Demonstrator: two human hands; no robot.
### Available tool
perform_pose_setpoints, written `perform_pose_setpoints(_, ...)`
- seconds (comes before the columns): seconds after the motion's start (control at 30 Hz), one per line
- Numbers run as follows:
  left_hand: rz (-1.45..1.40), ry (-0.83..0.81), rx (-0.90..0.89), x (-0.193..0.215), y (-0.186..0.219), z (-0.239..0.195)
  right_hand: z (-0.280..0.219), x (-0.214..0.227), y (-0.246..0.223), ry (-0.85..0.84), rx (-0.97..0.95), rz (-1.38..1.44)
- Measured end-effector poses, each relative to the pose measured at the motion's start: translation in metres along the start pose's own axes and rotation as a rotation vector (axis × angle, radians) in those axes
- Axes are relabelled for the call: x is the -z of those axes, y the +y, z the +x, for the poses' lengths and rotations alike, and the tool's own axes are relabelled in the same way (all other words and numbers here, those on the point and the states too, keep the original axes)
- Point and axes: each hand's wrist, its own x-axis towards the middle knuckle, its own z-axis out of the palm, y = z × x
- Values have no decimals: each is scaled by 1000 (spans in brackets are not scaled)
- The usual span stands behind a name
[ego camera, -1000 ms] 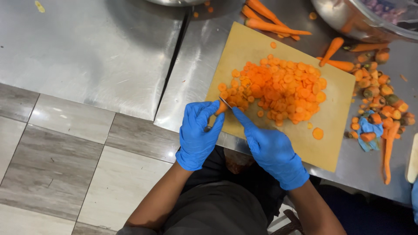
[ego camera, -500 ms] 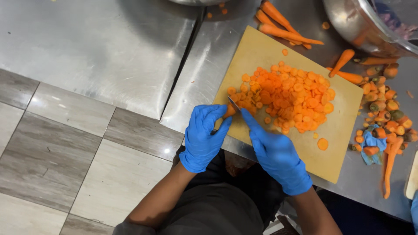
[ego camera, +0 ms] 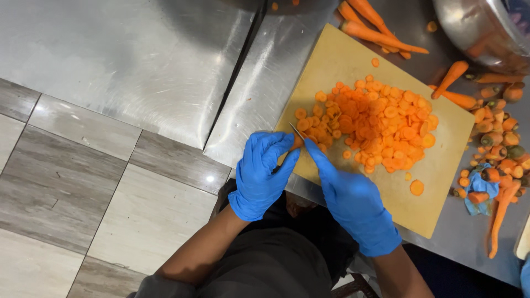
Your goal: The person slices whole carrots into thin round pieces on a cutting board using a knife. The sliced carrots accumulate on the board as the person continues cutting.
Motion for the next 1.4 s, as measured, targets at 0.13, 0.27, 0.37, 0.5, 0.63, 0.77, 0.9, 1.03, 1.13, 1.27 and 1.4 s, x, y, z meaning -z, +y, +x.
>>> perform_pose_setpoints(0.13, -2, -6, -3, 2, 2, 0, 9, -3, 3, 14, -29, 185)
perform_pose_setpoints(0.27, -10, 9, -1, 1, 3, 2, 6, 5, 6, 7, -170, 541)
perform_pose_setpoints(0.37, -7, 6, 8, 2, 3, 0, 0, 5, 5, 80, -120, 643)
perform_pose_setpoints(0.5, -8, 12, -2, 0, 2, -1, -4, 2, 9, 77, -94, 603)
perform_pose_setpoints(0.63, -5, 16, -3, 0, 2, -1, -2, -1, 10, 50, -82, 579)
perform_pose_setpoints(0.77, -4, 18, -9, -1, 2, 0, -4, -2, 9, 10, -138, 569)
perform_pose_setpoints(0.9, 8, 8, -12, 0, 2, 1, -3, 0, 8, 25, -125, 582)
perform_pose_setpoints(1.03, 13, -22, -8, 0, 0, -1, 4, 1, 7, -108, -146, 466)
perform_pose_setpoints(1.13, 23, -15, -20, 1, 0, -2, 10, -2, 1, -128, -144, 305)
perform_pose_setpoints(1.27, 10, -6, -17, 0, 1, -2, 4, -2, 2, -16, -110, 340)
perform_pose_setpoints(1.4, 9, 17, -20, 1, 0, -2, -2, 1, 4, 97, -97, 489)
